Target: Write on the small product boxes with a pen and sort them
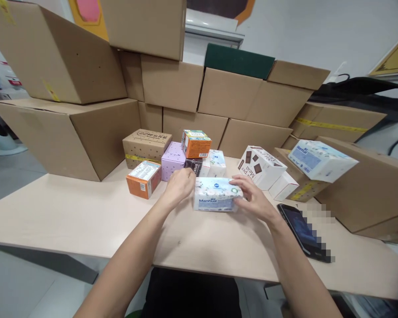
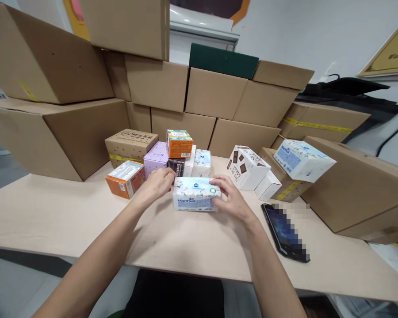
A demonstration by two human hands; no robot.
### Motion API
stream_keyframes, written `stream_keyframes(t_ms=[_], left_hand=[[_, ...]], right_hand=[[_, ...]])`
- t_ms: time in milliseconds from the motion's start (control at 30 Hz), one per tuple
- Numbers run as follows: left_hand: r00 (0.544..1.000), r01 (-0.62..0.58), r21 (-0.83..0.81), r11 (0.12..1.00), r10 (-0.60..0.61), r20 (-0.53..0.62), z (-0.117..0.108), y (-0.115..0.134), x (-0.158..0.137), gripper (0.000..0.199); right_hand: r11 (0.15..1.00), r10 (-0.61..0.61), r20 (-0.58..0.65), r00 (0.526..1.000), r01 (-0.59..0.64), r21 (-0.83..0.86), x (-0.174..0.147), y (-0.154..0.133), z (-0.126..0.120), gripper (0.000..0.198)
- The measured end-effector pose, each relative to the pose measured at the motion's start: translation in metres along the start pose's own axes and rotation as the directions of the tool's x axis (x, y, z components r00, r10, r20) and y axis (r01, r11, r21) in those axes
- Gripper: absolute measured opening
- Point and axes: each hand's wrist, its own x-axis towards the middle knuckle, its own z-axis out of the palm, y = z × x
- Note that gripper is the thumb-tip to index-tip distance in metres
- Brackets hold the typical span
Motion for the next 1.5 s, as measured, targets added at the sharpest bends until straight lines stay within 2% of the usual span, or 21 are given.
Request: stream_keyframes(t_ms=[67,133,200,267,300,400,467,500,567,633,700,800,900,1000,1133,1200,1267,1367,1433,1500], left_hand=[[1.0,0.004,0.024,1.0,-0.004,-0.002,-0.001,0.003,-0.002,0.038],[1.0,0.019,0.033,0.999,-0.019,-0.001,0.001,0.004,-0.002,0.04],[0.999,0.037,0.024,0.999,-0.037,0.029,0.002,0.002,0.002,0.045],[0.995,0.052,0.01,0.999,-0.052,0.088,0.002,-0.004,0.006,0.054],[0.991,0.06,0.006,0.998,-0.06,0.123,0.002,-0.008,0.007,0.059],[0.966,0.095,-0.031,0.995,-0.085,0.243,0.006,-0.025,0.007,0.072],[0.951,0.111,-0.13,0.985,-0.067,0.301,0.014,-0.037,0.003,0.076],[0.949,0.121,-0.211,0.97,-0.051,0.312,0.019,-0.042,0.001,0.078],[0.966,0.138,-0.377,0.916,-0.041,0.255,0.03,-0.049,-0.005,0.077],[0.985,0.083,-0.501,0.861,0.006,0.174,0.039,-0.053,-0.01,0.07],[0.994,-0.004,-0.571,0.821,0.065,0.085,0.045,-0.055,-0.013,0.059],[0.998,-0.039,-0.628,0.777,0.059,0.01,0.05,-0.058,-0.016,0.053],[0.999,0.051,-0.68,0.731,-0.032,0.041,0.051,-0.06,-0.016,0.059],[0.994,0.109,-0.681,0.724,-0.081,0.073,0.05,-0.061,-0.016,0.059],[0.985,0.154,-0.587,0.795,-0.08,0.15,0.049,-0.064,-0.018,0.061],[0.981,0.166,-0.557,0.814,-0.08,0.176,0.051,-0.066,-0.018,0.065],[0.979,0.171,-0.543,0.822,-0.08,0.188,0.052,-0.068,-0.017,0.068],[0.984,0.122,-0.545,0.829,-0.031,0.175,0.051,-0.066,-0.018,0.069],[0.993,0.041,-0.562,0.826,0.027,0.113,0.048,-0.063,-0.02,0.064],[0.997,-0.048,-0.572,0.819,0.069,0.015,0.045,-0.059,-0.022,0.059]], right_hand=[[0.996,0.082,0.104,0.991,-0.086,0.036,0.003,0.002,0.0,0.055],[0.978,0.171,0.139,0.975,-0.185,0.097,0.007,0.003,-0.005,0.065],[0.949,0.284,0.063,0.957,-0.29,0.121,0.011,0.004,-0.01,0.062],[0.912,0.399,0.004,0.917,-0.398,0.097,0.015,0.007,-0.012,0.054],[0.889,0.448,0.028,0.893,-0.449,0.088,0.016,0.009,-0.011,0.055],[0.816,0.532,0.215,0.819,-0.564,0.125,0.015,0.018,-0.002,0.067],[0.782,0.54,0.259,0.801,-0.591,0.197,0.011,0.021,0.004,0.068],[0.78,0.531,0.251,0.81,-0.582,0.229,0.009,0.021,0.006,0.067],[0.802,0.487,0.199,0.851,-0.525,0.284,0.005,0.019,0.009,0.061],[0.822,0.434,0.135,0.891,-0.453,0.346,0.002,0.015,0.009,0.055],[0.823,0.405,0.075,0.911,-0.399,0.405,0.0,0.01,0.008,0.055],[0.823,0.409,0.029,0.912,-0.383,0.419,0.0,0.004,0.008,0.058],[0.824,0.443,0.005,0.896,-0.41,0.39,0.0,0.001,0.01,0.056],[0.822,0.478,-0.037,0.878,-0.432,0.371,0.001,0.003,0.011,0.056],[0.846,0.511,-0.095,0.854,-0.481,0.23,0.0,0.008,0.01,0.058],[0.855,0.504,-0.039,0.863,-0.493,0.159,-0.001,0.012,0.01,0.061],[0.85,0.502,0.047,0.864,-0.503,0.156,-0.002,0.015,0.012,0.064],[0.864,0.448,0.07,0.891,-0.452,0.223,-0.002,0.017,0.016,0.061],[0.881,0.387,0.002,0.922,-0.37,0.296,0.0,0.015,0.017,0.055],[0.871,0.36,-0.072,0.93,-0.308,0.382,0.001,0.012,0.017,0.052]])
